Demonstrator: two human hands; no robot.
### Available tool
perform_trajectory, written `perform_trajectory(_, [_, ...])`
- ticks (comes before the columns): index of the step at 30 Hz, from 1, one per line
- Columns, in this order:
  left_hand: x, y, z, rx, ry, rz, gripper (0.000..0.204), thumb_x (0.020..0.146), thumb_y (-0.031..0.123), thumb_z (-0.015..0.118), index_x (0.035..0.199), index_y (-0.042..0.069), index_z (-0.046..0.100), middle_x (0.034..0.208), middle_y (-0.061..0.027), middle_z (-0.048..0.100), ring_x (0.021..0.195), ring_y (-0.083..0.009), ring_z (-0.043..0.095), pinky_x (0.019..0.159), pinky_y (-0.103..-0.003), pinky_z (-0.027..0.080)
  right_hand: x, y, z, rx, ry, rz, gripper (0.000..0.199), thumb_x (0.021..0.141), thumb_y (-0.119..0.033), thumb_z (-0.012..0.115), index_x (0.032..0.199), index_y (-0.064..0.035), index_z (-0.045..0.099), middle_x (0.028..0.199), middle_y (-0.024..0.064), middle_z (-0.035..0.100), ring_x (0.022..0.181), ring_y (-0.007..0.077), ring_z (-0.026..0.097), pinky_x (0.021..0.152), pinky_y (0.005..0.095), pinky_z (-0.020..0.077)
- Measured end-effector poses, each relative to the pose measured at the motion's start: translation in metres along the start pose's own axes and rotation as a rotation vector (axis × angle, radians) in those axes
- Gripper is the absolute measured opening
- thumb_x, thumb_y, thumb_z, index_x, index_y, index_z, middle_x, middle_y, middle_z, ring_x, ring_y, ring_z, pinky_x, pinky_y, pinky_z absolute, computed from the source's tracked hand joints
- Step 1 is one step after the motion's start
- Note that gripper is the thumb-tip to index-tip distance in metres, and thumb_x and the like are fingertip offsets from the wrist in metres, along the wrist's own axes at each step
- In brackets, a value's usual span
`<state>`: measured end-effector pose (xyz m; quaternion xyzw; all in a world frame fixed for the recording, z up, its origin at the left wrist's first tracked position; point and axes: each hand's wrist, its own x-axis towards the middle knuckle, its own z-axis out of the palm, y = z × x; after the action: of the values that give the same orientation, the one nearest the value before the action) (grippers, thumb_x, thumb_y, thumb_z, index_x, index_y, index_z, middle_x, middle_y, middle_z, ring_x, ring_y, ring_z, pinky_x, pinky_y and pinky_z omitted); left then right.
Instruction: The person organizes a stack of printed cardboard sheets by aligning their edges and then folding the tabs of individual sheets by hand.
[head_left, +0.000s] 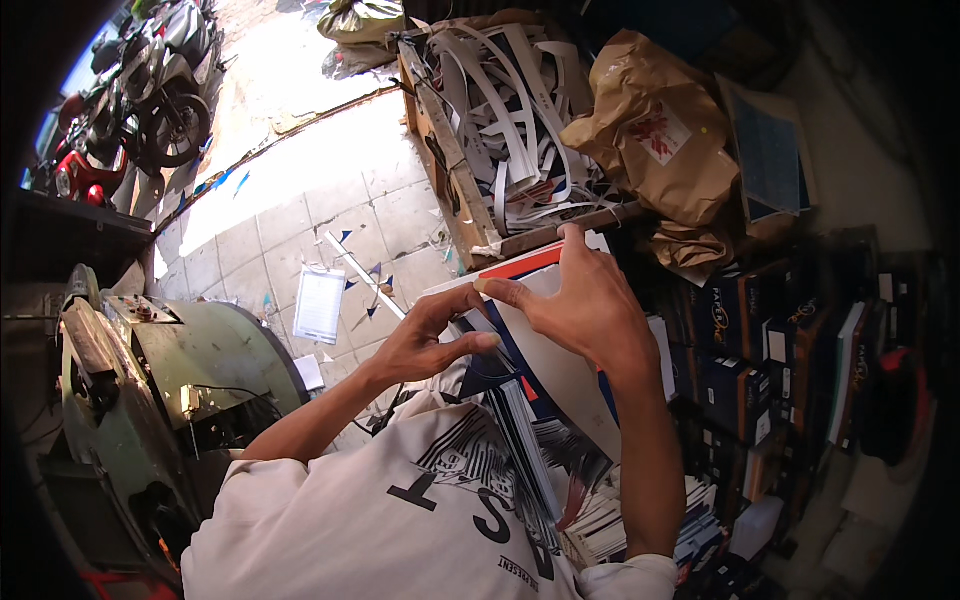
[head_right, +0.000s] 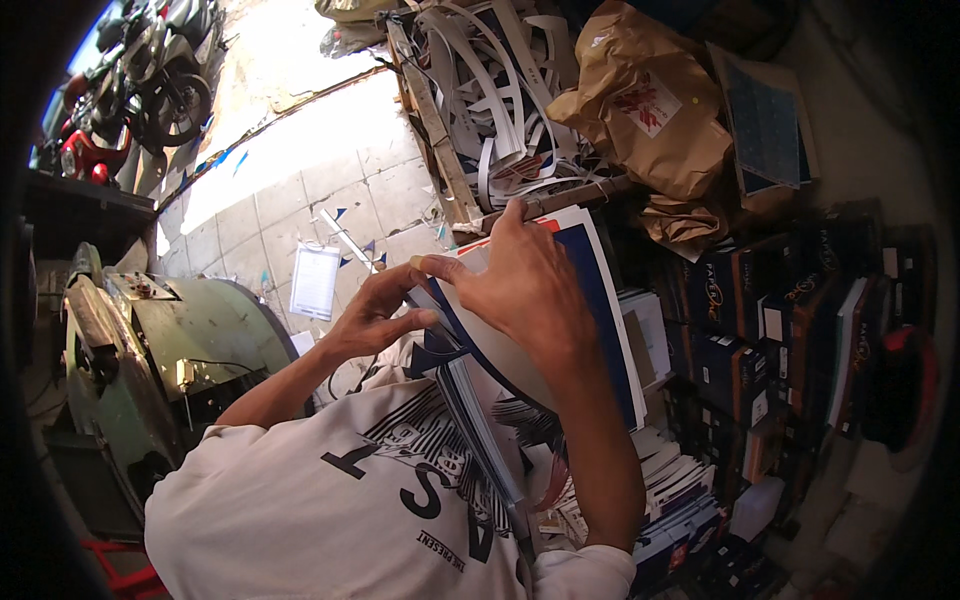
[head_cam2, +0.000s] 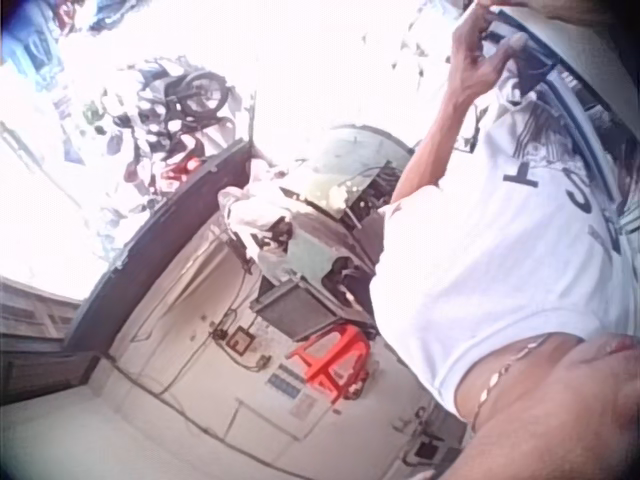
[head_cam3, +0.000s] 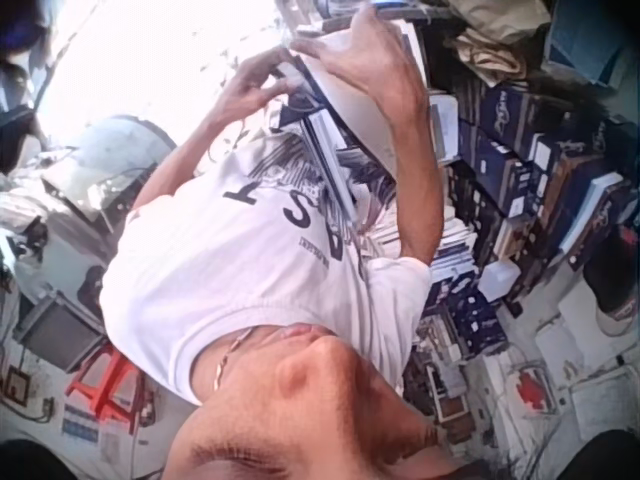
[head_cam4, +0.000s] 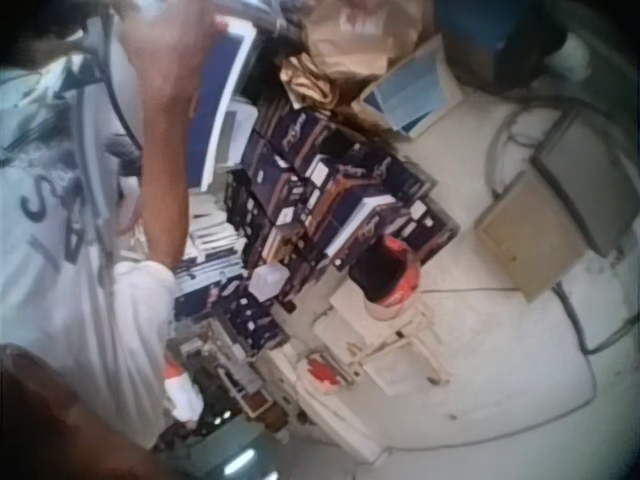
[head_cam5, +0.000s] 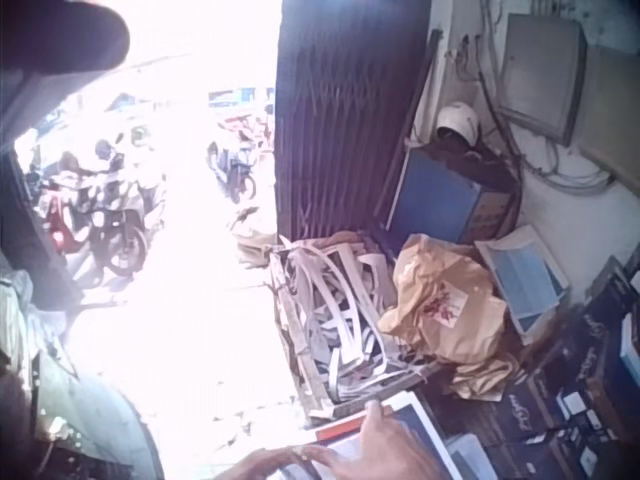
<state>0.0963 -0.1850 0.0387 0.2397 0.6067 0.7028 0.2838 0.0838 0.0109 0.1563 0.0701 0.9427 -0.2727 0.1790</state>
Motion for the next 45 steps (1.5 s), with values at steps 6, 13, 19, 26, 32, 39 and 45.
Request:
perform_trajectory(6, [0.001,-0.007,0.001,0.08,0.006,0.119,0.045,0.075,0.029,0.086,0.101,0.002,0.06,0.093,-0.0062,0.063,0.087,-0.0133,0.058,0.078,-0.03,0.047,0.011,0.027,0.02,0.267,-0.083,-0.323,0.045,0.068,-0.041,0.086,0.074,0.0025,0.074,0.067,0.014,0.07,0.063,0.019,0.07,0.062,0.03,0.0539])
perform_trajectory(13, [-0.003,0.001,0.016,0.131,0.146,0.082,0.039,0.075,0.027,0.085,0.095,0.0,0.065,0.09,-0.0089,0.069,0.08,-0.0145,0.064,0.076,-0.03,0.051,0.0,0.053,0.039,0.528,0.037,-0.103,0.029,0.07,-0.027,0.086,0.078,-0.0008,0.076,0.064,0.0089,0.07,0.056,0.0133,0.066,0.051,0.0254,0.0497])
perform_trajectory(19, [0.003,0.014,0.031,0.271,0.4,-0.096,0.033,0.078,0.026,0.083,0.087,0.0,0.065,0.079,-0.0066,0.066,0.07,-0.0107,0.064,0.063,-0.025,0.051,-0.031,0.066,0.06,0.984,0.319,0.314,0.025,0.079,-0.02,0.08,0.077,0.0029,0.072,0.065,0.0059,0.068,0.054,0.0095,0.062,0.05,0.0216,0.0461])
perform_trajectory(26, [0.002,0.022,0.028,0.353,0.422,-0.26,0.035,0.078,0.031,0.081,0.085,0.0,0.067,0.075,-0.01,0.07,0.064,-0.0131,0.065,0.061,-0.026,0.052,-0.053,0.041,0.073,0.898,0.497,0.198,0.023,0.084,-0.022,0.077,0.081,0.0008,0.074,0.068,0.0051,0.069,0.055,0.009,0.06,0.053,0.0236,0.0445])
perform_trajectory(32, [0.0,0.011,0.021,0.415,0.487,-0.255,0.037,0.077,0.031,0.082,0.084,-0.003,0.067,0.075,-0.0135,0.071,0.064,-0.0165,0.068,0.059,-0.029,0.055,-0.026,0.076,0.084,0.937,0.319,0.386,0.024,0.081,-0.021,0.079,0.077,0.0021,0.073,0.068,0.0062,0.07,0.055,0.0127,0.062,0.053,0.0258,0.0457])
perform_trajectory(39, [-0.001,0.014,0.018,0.211,0.346,-0.188,0.039,0.078,0.034,0.082,0.088,-0.001,0.066,0.079,-0.014,0.071,0.07,-0.0158,0.07,0.064,-0.029,0.058,-0.042,0.172,0.072,0.477,0.377,0.444,0.033,0.081,-0.03,0.079,0.074,0.0016,0.072,0.069,0.0108,0.07,0.057,0.0194,0.068,0.057,0.0319,0.0513])
perform_trajectory(45, [0.005,0.005,0.016,0.13,0.227,0.015,0.035,0.079,0.027,0.082,0.087,-0.001,0.063,0.078,-0.0095,0.069,0.069,-0.0138,0.068,0.064,-0.028,0.055,-0.023,0.074,0.031,-0.296,0.846,-0.091,0.038,0.079,-0.02,0.081,0.104,-0.0005,0.06,0.095,0.0127,0.064,0.094,0.0283,0.062,0.078,0.0368,0.0497])
